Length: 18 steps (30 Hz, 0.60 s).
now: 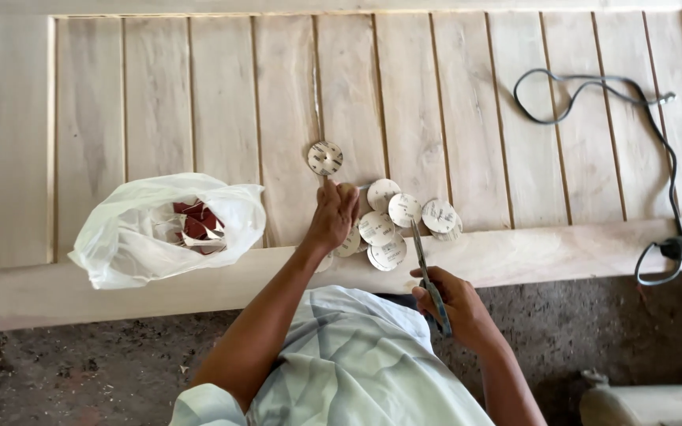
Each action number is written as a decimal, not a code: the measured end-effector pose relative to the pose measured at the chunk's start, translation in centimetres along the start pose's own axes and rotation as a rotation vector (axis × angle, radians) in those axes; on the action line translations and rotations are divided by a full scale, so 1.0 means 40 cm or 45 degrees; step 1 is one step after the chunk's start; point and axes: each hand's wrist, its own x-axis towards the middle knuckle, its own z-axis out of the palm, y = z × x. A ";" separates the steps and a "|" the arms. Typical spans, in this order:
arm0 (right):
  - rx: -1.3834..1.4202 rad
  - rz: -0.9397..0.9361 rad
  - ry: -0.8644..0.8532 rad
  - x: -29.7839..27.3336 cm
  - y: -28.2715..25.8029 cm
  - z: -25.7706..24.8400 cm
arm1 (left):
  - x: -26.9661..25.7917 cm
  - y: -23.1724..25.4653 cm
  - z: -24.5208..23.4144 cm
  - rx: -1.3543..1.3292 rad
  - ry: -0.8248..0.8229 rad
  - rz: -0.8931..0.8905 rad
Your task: Cutting circular sandpaper discs using a pair of scissors.
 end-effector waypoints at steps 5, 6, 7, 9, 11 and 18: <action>0.090 -0.397 0.011 -0.009 -0.075 -0.001 | -0.052 0.205 -0.093 -0.687 0.054 -0.106; -0.010 -0.311 0.085 -0.020 -0.099 -0.005 | -0.067 0.237 -0.101 -0.859 0.065 -0.137; -0.110 -0.224 0.159 -0.030 -0.123 -0.009 | -0.083 0.268 -0.110 -1.030 0.075 -0.169; -0.205 -0.190 0.245 -0.038 -0.155 -0.022 | -0.115 0.324 -0.137 -1.019 0.044 -0.089; -0.296 -0.139 0.343 -0.062 -0.187 -0.038 | -0.144 0.369 -0.152 -1.010 -0.004 -0.013; -0.463 -0.426 0.419 -0.112 -0.239 -0.080 | -0.186 0.426 -0.160 -0.882 0.141 0.317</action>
